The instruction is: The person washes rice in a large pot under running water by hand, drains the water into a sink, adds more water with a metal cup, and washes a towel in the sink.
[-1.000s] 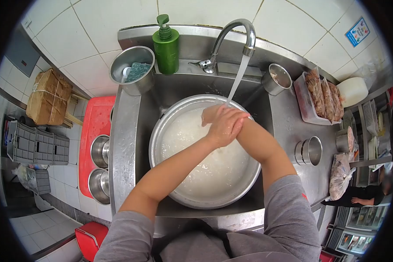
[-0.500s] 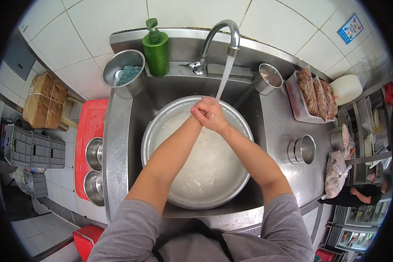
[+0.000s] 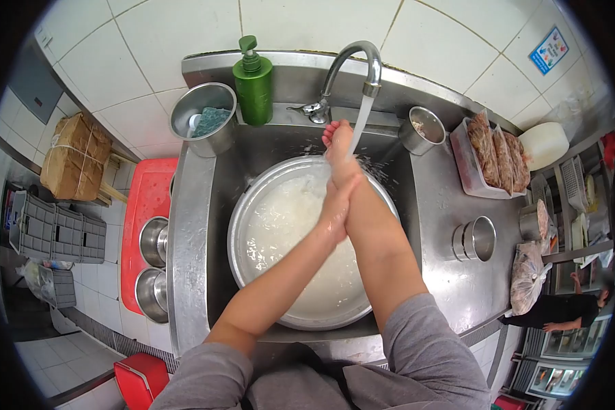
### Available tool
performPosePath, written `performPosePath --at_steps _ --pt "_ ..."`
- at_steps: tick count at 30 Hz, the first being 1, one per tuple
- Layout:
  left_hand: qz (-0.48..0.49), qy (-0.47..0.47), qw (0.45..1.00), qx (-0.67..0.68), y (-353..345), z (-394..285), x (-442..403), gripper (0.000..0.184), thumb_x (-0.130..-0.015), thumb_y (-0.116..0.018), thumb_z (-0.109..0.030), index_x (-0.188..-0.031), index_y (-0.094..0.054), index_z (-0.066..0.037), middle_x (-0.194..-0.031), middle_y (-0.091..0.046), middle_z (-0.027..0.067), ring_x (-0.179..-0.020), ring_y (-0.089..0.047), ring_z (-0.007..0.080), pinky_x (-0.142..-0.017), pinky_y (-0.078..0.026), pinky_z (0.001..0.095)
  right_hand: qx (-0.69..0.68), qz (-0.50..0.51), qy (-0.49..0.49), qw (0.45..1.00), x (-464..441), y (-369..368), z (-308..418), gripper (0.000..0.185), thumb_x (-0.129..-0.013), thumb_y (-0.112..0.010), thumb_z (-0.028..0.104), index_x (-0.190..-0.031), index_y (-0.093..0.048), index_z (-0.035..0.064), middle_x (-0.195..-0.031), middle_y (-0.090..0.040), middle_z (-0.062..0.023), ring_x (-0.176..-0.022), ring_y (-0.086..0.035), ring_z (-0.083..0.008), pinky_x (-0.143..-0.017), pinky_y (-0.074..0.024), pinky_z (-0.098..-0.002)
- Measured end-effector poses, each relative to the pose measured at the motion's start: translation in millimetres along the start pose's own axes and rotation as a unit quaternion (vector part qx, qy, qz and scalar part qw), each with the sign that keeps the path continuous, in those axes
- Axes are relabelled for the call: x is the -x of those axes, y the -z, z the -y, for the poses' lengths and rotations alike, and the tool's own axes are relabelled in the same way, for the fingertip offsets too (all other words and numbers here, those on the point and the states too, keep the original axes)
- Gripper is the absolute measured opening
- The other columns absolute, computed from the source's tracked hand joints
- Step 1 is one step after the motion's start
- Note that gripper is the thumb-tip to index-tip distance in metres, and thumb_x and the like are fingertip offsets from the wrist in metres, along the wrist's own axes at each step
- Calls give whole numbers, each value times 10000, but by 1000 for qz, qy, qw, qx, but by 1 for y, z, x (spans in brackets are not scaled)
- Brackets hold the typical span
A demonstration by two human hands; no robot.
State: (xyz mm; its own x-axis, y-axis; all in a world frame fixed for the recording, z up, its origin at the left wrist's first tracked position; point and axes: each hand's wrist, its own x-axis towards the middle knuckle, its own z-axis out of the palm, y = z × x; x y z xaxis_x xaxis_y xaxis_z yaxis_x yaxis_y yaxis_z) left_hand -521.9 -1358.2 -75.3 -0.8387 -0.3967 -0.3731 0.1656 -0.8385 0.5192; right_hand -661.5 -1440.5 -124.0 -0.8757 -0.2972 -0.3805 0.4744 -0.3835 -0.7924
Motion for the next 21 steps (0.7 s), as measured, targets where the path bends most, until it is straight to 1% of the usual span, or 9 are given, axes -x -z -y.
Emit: performPosePath --at_steps 5,6,7,8,9,10,17,19,21 --pt "41 145 973 177 -22 -2 68 622 -738 -608 -321 -1180 -254 -63 -1019 -455 105 -881 -510 207 -782 -445 367 94 5 -42 995 -26 19 -20 213 -802 -436 178 -678 -531 34 -567 -532 -63 -477 -519 -136 -421 -428 -258" --pt "40 147 973 175 -24 2 70 622 -738 -608 -321 -1180 -254 -63 -1019 -455 105 -881 -510 207 -782 -445 367 391 49 57 917 -24 18 -15 224 -779 -464 190 -690 -561 8 -628 -578 -107 -563 -582 -187 -492 -470 -301" --pt "26 113 985 125 -26 8 72 614 -738 -611 -309 -1180 -262 -62 -1012 -459 103 -889 -509 214 -775 -447 374 388 47 55 919 -12 17 -9 224 -779 -464 190 -690 -561 8 -628 -578 -107 -563 -582 -187 -492 -470 -301" --pt "11 79 994 74 -26 12 74 607 -738 -614 -296 -1179 -269 -61 -1005 -463 102 -897 -509 221 -768 -449 381 621 138 225 738 1 18 -5 222 -769 -475 199 -718 -583 12 -680 -595 -121 -628 -597 -213 -548 -481 -323" --pt "7 83 994 75 -24 13 68 607 -738 -614 -296 -1179 -269 -61 -1005 -463 102 -897 -509 221 -768 -449 381 779 215 364 463 16 18 0 227 -758 -486 209 -746 -605 17 -731 -612 -135 -693 -612 -239 -603 -492 -346" --pt "17 76 996 37 -21 12 51 581 -743 -612 -298 -1168 -299 -55 -996 -475 104 -890 -514 226 -757 -450 388 815 235 307 432 24 16 3 214 -751 -494 214 -793 -631 55 -806 -618 -125 -758 -604 -282 -681 -483 -377" --pt "-61 66 996 3 -10 9 -32 546 -788 -478 -477 -1092 -416 -27 -939 -507 125 -854 -535 229 -720 -451 390 828 158 227 488 21 26 11 208 -743 -518 204 -789 -621 29 -807 -610 -167 -715 -607 -278 -644 -487 -348" --pt "-113 69 991 -1 -11 -5 -55 568 -793 -412 -525 -1075 -437 -33 -933 -508 126 -856 -535 227 -728 -447 382 502 197 -14 842 17 24 4 175 -724 -561 186 -777 -613 27 -758 -607 -151 -654 -605 -264 -592 -485 -288" --pt "-167 63 984 -1 -9 -6 -68 605 -798 -345 -572 -1058 -459 -38 -926 -509 127 -859 -536 225 -735 -443 374 332 200 -72 919 29 34 6 158 -725 -569 181 -774 -606 36 -720 -596 -130 -751 -591 -257 -754 -439 -302"
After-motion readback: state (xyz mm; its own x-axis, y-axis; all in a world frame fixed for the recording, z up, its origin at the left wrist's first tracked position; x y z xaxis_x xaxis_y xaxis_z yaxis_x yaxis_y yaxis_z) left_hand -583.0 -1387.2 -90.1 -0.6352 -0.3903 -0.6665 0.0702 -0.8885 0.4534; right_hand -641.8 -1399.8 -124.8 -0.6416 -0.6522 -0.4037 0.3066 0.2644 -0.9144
